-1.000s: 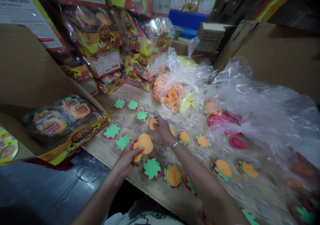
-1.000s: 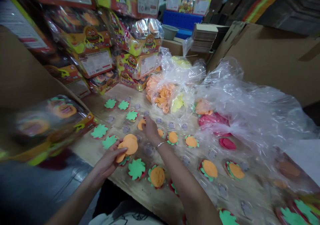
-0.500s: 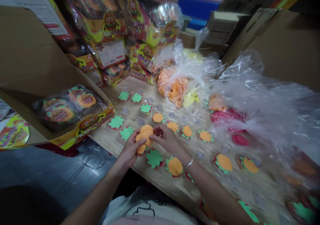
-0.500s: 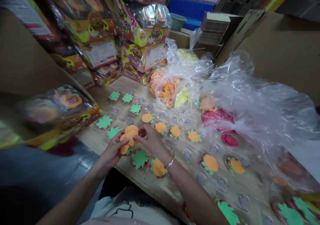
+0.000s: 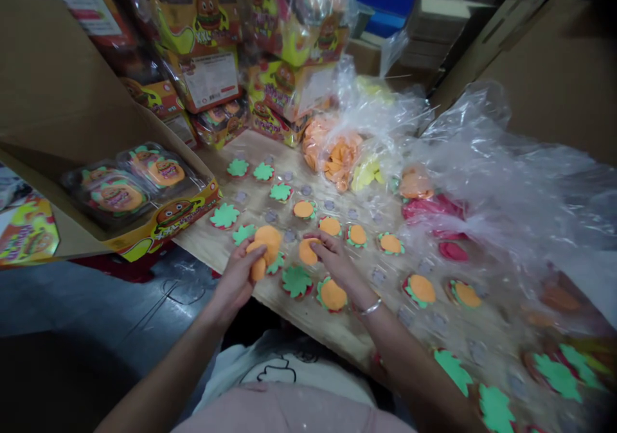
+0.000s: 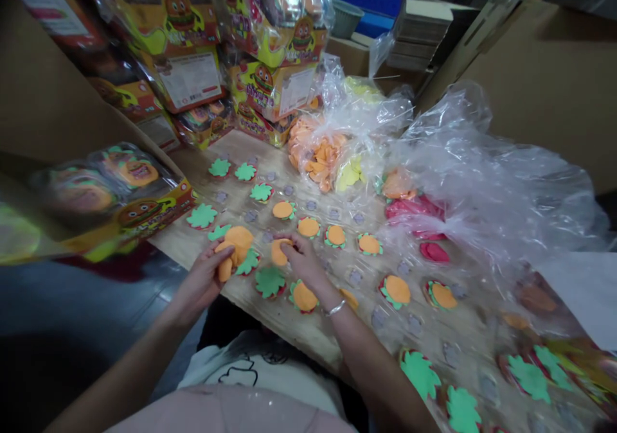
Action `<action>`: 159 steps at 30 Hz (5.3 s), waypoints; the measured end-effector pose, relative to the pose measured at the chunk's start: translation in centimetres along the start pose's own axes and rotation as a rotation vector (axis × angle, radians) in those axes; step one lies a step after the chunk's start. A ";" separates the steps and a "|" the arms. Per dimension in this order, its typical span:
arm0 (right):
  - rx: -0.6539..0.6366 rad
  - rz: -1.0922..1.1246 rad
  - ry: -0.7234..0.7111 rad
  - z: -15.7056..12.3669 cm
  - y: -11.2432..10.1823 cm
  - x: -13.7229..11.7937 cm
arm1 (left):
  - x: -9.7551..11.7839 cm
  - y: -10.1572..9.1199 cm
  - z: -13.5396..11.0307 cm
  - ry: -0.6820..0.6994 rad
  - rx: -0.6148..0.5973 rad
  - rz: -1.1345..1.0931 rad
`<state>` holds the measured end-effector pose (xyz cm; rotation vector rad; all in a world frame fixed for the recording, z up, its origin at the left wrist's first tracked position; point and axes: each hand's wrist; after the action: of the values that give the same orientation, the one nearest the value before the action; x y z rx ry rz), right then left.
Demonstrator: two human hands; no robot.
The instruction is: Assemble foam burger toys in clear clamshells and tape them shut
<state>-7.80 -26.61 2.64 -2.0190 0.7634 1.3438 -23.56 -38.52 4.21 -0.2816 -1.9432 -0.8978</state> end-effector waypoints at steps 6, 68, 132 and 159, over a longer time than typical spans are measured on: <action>-0.214 -0.177 -0.013 -2.4 0.7 2.3 | 0.8 -3.8 -0.2 0.025 0.089 0.040; -0.100 -0.103 -0.127 -0.4 5.1 1.2 | 1.2 -8.2 -1.8 -0.024 0.051 0.154; -0.118 -0.409 -0.252 14.1 17.0 -4.6 | 4.7 -11.2 0.7 0.004 0.150 -0.020; 0.206 -0.940 -0.532 16.8 4.0 -4.2 | -1.0 -11.6 8.6 1.028 -0.136 1.447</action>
<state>-22.16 -16.31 0.67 -1.4202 -0.2744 1.0617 -34.85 -40.64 -4.60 -0.9116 -0.4027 -0.0658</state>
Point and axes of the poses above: each hand's wrist, its own z-axis towards the middle knuckle, its own y-axis out of the palm, x = y × z, and after that the axes turned 12 degrees about y, right-handed
